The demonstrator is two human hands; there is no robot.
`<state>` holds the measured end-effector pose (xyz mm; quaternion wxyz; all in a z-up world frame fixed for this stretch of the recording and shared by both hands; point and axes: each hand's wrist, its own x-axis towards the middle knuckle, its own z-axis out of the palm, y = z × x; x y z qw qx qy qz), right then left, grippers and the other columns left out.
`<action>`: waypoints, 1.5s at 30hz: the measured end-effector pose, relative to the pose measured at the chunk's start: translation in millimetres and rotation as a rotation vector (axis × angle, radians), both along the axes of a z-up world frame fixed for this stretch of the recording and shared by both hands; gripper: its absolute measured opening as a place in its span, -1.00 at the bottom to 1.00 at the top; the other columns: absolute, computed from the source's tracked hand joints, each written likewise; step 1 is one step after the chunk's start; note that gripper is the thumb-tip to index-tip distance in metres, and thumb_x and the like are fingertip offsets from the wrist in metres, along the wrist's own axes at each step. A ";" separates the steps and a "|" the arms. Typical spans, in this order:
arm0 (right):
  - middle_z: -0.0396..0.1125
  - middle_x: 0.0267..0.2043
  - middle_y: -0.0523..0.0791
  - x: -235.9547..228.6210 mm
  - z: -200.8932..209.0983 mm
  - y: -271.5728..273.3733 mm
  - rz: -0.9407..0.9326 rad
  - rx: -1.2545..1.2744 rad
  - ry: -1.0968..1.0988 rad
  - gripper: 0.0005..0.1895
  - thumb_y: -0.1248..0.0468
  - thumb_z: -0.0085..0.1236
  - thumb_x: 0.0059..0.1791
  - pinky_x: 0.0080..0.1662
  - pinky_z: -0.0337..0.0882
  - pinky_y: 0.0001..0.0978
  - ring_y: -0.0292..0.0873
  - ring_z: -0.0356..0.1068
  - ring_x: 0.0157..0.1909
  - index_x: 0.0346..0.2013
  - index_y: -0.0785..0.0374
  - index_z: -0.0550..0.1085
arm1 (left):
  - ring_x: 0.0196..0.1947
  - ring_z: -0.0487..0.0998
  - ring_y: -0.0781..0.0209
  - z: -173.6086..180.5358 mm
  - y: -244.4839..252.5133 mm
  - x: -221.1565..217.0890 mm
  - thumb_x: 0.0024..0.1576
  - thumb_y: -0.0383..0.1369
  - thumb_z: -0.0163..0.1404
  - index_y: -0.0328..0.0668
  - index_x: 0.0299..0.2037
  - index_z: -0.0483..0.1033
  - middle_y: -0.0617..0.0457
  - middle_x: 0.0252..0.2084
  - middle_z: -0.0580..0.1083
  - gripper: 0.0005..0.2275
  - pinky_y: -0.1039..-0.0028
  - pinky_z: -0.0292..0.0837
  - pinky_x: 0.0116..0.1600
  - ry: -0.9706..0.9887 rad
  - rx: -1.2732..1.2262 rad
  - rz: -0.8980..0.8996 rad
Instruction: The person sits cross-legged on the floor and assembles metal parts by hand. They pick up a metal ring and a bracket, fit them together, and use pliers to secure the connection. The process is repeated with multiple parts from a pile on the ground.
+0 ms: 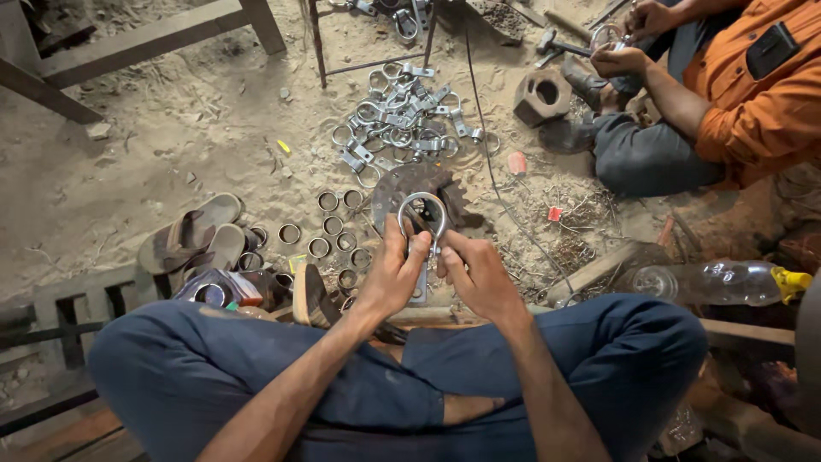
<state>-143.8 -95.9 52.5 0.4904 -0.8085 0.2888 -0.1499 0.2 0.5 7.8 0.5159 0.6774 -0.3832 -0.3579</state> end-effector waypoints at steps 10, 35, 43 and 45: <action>0.30 -0.61 -0.01 1.3 -5.1 1.9 -0.023 -0.152 0.019 -0.67 0.17 -0.16 0.17 -0.36 0.31 -0.06 0.06 0.39 -0.50 -0.38 0.30 0.39 | -0.35 0.54 -0.05 0.4 -0.9 0.2 0.32 -0.20 -0.10 -0.33 -0.02 0.20 -0.16 -0.33 0.47 -0.70 0.16 0.39 -0.25 -0.004 -0.006 0.011; 0.27 -0.52 0.14 -0.1 -1.5 5.8 -0.035 -0.205 0.016 -0.71 0.12 -0.09 0.17 -0.34 0.25 0.10 0.28 0.35 -0.37 -0.28 0.29 0.35 | -0.51 0.38 0.23 8.3 -0.1 3.1 0.29 -0.19 -0.13 -0.19 0.15 0.19 0.01 -0.35 0.40 -0.66 0.31 0.38 -0.47 0.232 0.163 0.013; 0.29 -0.49 0.13 1.9 -21.2 11.0 -0.092 -0.280 -0.091 -0.74 0.14 -0.04 0.15 -0.34 0.25 0.05 0.26 0.33 -0.39 -0.22 0.30 0.41 | -0.35 0.43 0.20 -1.9 1.7 3.8 0.32 -0.18 -0.12 -0.28 0.07 0.25 -0.04 -0.28 0.43 -0.69 0.33 0.41 -0.23 0.051 -0.011 0.005; 0.26 -0.50 0.14 1.9 -22.0 10.0 -0.065 -0.127 -0.043 -0.70 0.14 -0.05 0.19 -0.35 0.24 0.00 0.24 0.35 -0.38 -0.27 0.31 0.40 | -0.35 0.43 0.11 -4.8 2.7 3.5 0.32 -0.19 -0.12 -0.29 0.09 0.27 -0.09 -0.28 0.44 -0.68 0.28 0.40 -0.20 0.003 0.004 0.022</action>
